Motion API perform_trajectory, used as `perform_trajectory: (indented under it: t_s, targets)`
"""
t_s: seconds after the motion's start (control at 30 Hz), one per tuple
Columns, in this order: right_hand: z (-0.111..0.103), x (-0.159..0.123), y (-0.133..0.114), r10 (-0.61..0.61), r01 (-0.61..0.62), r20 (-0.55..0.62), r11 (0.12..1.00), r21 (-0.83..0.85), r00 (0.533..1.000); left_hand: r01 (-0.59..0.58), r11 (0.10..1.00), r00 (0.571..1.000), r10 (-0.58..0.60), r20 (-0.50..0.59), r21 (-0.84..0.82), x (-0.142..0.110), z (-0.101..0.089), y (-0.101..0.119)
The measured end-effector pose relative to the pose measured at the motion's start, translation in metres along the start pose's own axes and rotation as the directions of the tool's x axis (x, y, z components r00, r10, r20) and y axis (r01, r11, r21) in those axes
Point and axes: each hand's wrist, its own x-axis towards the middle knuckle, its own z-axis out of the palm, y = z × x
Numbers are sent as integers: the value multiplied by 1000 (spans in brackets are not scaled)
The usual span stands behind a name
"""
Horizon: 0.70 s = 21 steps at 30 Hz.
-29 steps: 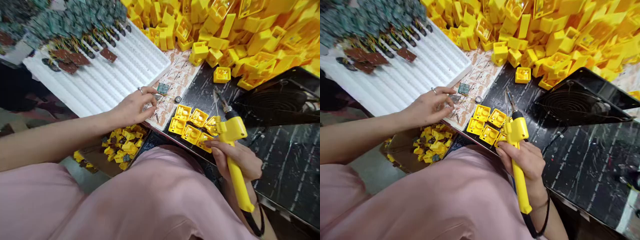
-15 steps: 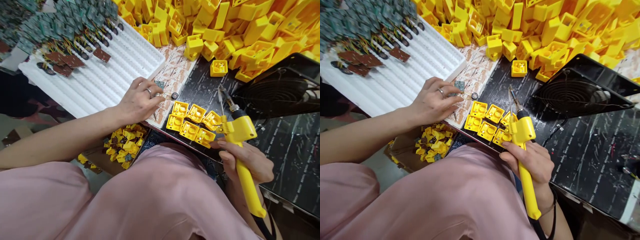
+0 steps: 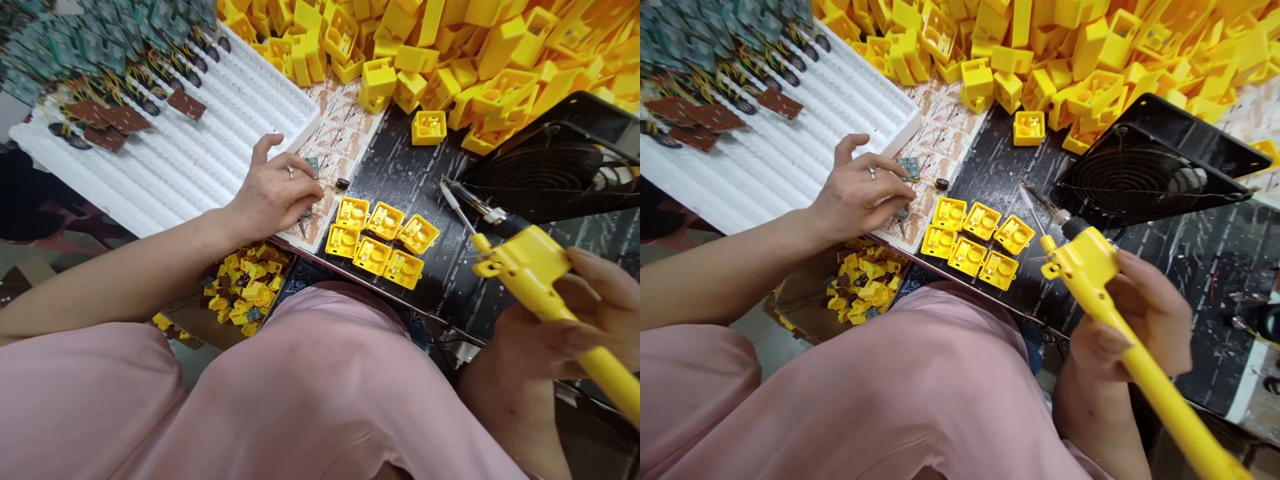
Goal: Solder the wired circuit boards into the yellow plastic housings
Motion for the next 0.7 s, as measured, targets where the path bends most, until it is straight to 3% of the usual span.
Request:
perform_trajectory:
  t_s: [0.07, 0.13, 0.27, 0.4, 0.53, 0.7]
  targets:
    - [11, 7, 6, -102, 101, -232, 995, -18, 967, -42, 999, 999, 42, 9, -35, -7, 1, 12]
    - [16, 10, 5, -81, 87, -251, 996, 13, 965, -78, 995, 997, 79, 15, -58, -14, 4, 23]
    - [9, 7, -19, 78, -79, 72, 997, 8, 994, -83, 994, 996, 84, 14, -66, -22, 10, 35]
    - [8, 10, -37, -32, -3, 360, 995, 96, 932, 17, 999, 996, -14, 84, -41, -19, 10, 41]
    - [21, 21, -40, -205, 154, 494, 978, 143, 845, 103, 994, 980, -107, 170, 32, -9, 7, 49]
    - [31, 27, -45, -286, 284, 560, 954, 92, 778, 119, 992, 974, -123, 191, 32, -2, 6, 53]
